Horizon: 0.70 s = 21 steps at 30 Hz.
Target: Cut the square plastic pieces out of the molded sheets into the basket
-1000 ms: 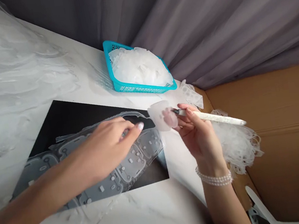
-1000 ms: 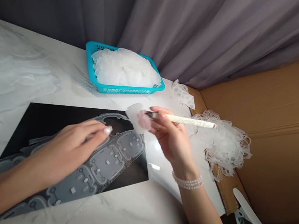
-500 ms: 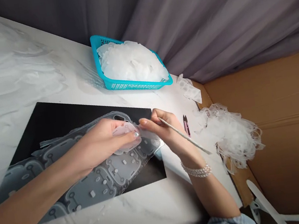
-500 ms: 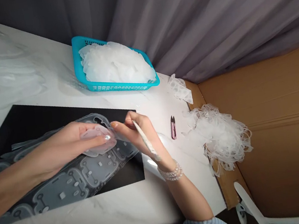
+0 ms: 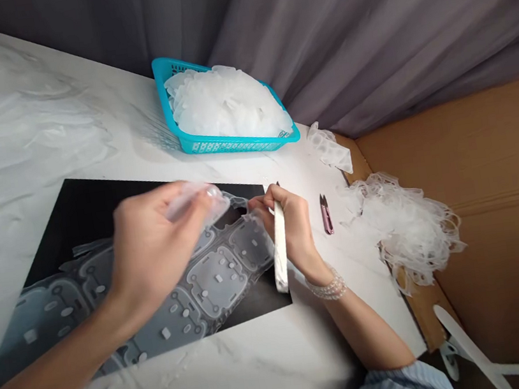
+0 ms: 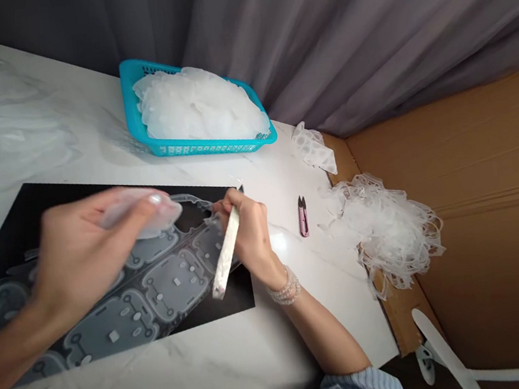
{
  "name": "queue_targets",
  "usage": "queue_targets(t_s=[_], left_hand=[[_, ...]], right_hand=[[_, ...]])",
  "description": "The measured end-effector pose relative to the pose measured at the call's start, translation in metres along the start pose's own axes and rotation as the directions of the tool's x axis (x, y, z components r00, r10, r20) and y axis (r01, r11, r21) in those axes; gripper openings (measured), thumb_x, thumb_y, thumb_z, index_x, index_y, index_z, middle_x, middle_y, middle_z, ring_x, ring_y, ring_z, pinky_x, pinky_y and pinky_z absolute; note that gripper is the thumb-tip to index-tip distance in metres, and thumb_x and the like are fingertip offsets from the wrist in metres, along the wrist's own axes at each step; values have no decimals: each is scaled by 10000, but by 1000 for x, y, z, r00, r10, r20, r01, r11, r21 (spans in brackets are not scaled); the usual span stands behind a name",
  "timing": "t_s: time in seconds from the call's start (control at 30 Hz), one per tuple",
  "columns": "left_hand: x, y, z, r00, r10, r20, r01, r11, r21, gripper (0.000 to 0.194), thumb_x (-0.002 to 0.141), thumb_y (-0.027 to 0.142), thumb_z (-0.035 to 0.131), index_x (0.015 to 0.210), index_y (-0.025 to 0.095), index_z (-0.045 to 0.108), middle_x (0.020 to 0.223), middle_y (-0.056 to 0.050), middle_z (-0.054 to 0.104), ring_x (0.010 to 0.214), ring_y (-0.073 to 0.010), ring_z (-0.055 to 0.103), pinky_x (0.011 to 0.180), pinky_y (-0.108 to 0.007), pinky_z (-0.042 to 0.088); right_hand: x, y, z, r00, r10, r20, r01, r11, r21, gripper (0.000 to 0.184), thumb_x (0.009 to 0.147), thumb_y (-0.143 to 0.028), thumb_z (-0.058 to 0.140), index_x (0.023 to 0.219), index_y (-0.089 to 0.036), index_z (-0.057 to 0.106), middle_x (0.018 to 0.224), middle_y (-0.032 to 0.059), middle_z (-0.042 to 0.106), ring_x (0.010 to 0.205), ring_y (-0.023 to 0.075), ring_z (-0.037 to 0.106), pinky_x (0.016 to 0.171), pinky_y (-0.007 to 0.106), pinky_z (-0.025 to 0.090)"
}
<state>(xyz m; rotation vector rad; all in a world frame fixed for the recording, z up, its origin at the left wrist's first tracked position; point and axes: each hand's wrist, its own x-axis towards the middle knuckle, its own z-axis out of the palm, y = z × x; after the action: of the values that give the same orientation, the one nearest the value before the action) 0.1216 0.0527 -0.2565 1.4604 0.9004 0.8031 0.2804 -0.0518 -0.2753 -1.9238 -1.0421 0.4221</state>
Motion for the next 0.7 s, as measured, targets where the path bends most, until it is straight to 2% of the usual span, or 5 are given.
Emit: queue_targets(t_s=[0.1, 0.2, 0.3, 0.47, 0.7], left_hand=[[7, 2, -2, 995, -80, -60, 55, 942, -332, 142, 817, 336, 757, 889, 220, 791, 887, -2, 775, 919, -188, 701, 837, -289, 540], [11, 2, -4, 949, -206, 240, 309, 769, -560, 131, 817, 323, 770, 883, 212, 786, 888, -2, 781, 903, -155, 716, 811, -230, 568], [9, 0, -5, 895, -174, 410, 403, 710, -578, 123, 851, 332, 737, 908, 233, 783, 859, 20, 780, 849, -115, 718, 762, -167, 569], [1, -2, -5, 846, -56, 530, 403, 717, -568, 136, 905, 321, 680, 968, 254, 781, 950, 29, 784, 882, -91, 703, 775, -137, 567], [-1, -1, -6, 793, 35, 608, 402, 719, -566, 159, 903, 353, 680, 996, 287, 790, 1073, 26, 780, 985, -134, 710, 844, -179, 581]], right_hand=[[11, 12, -8, 999, 23, -40, -27, 996, -89, 324, 858, -274, 603, 668, -227, 344, 681, 6, 629, 742, 189, 664, 621, 267, 416], [13, 1, -19, 996, -8, -92, 1, 997, -82, 348, 900, -316, 606, 681, -231, 350, 801, 51, 706, 949, 248, 704, 728, 311, 471], [-1, -28, -26, 998, -35, -58, 44, 986, 163, 371, 924, -313, 630, 694, -234, 349, 1001, 73, 754, 1098, 251, 682, 860, 358, 506], [-26, -65, -23, 981, -102, 165, -3, 844, 536, 445, 872, -166, 712, 656, -226, 328, 1114, 23, 767, 1125, 240, 691, 982, 412, 530], [-29, -67, -18, 985, -133, 108, 22, 719, 694, 465, 875, -23, 640, 600, -211, 316, 1014, -44, 789, 1093, 219, 716, 1019, 402, 551]])
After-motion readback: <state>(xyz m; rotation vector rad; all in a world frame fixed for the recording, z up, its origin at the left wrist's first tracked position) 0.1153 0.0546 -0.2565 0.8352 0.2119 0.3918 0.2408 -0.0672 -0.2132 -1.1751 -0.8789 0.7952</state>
